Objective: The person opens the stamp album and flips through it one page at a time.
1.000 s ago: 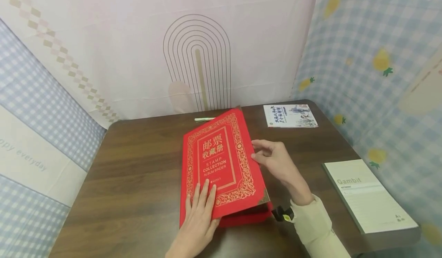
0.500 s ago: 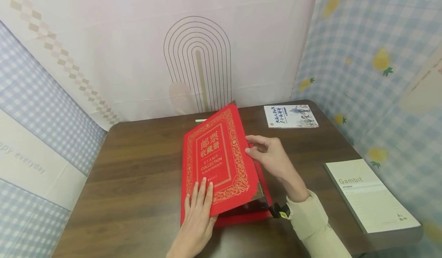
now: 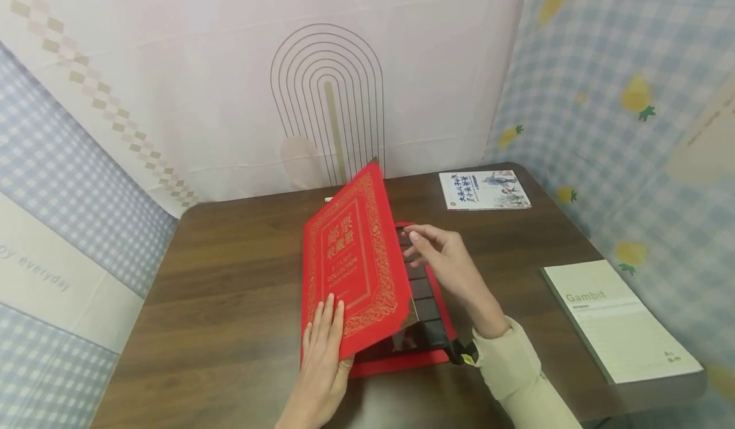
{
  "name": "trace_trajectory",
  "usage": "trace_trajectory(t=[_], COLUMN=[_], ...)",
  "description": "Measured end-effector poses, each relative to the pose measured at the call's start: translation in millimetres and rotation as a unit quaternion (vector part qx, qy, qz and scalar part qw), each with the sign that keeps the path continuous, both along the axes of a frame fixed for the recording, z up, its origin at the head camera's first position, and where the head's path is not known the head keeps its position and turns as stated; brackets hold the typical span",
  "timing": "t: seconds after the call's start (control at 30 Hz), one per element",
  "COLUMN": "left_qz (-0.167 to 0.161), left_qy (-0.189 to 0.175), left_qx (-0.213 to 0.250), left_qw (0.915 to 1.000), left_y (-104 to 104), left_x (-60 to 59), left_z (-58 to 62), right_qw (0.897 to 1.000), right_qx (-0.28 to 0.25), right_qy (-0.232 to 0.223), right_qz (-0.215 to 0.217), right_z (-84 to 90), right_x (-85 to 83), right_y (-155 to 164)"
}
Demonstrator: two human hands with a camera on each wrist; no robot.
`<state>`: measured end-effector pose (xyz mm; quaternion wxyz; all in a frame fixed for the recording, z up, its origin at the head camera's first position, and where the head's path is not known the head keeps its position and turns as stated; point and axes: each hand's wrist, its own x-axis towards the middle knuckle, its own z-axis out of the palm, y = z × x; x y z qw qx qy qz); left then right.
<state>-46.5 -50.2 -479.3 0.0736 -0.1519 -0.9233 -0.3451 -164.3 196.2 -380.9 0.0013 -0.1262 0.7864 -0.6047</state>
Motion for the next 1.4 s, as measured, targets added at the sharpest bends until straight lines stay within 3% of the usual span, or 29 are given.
trace_trajectory(t=[0.1,0.27,0.47,0.57,0.7,1.0,1.17,1.4], left_qz=[0.011,0.022,0.030,0.038,0.052,0.048,0.046,0.062], left_qy=[0.022,0.019,0.041,0.054,0.038,0.039,0.045,0.086], left_qx=[0.024,0.044,0.063,0.077,0.109,0.167,0.190,0.212], left_qw=[0.9994,0.9986,0.9967,0.9949,0.9919,0.9840,0.9797,0.9714], left_y=[-3,-7,-10,-12,-15,-23,-26,-31], left_x=[0.4,1.8,1.2,1.6,3.4,4.7,6.2,8.9], left_z=[0.1,0.9,-1.1,-2.2,-2.4,-5.3,-5.7,-10.6], right_qw=[0.999,0.994,0.992,0.985,0.973,0.959,0.949,0.943], right_qx=[0.032,0.090,0.121,0.169,0.226,0.277,0.307,0.321], right_qy=[-0.028,-0.060,-0.030,-0.022,-0.029,0.024,0.011,-0.010], right_qz=[0.015,0.031,0.028,0.022,0.021,0.055,0.069,0.081], right_z=[-9.5,-26.4,-41.0,-48.5,-56.4,-74.3,-81.4,-84.3], right_x=[-4.9,-12.0,-19.4,-23.1,-25.4,-31.5,-35.0,-36.9], right_y=[2,6,7,8,8,7,7,7])
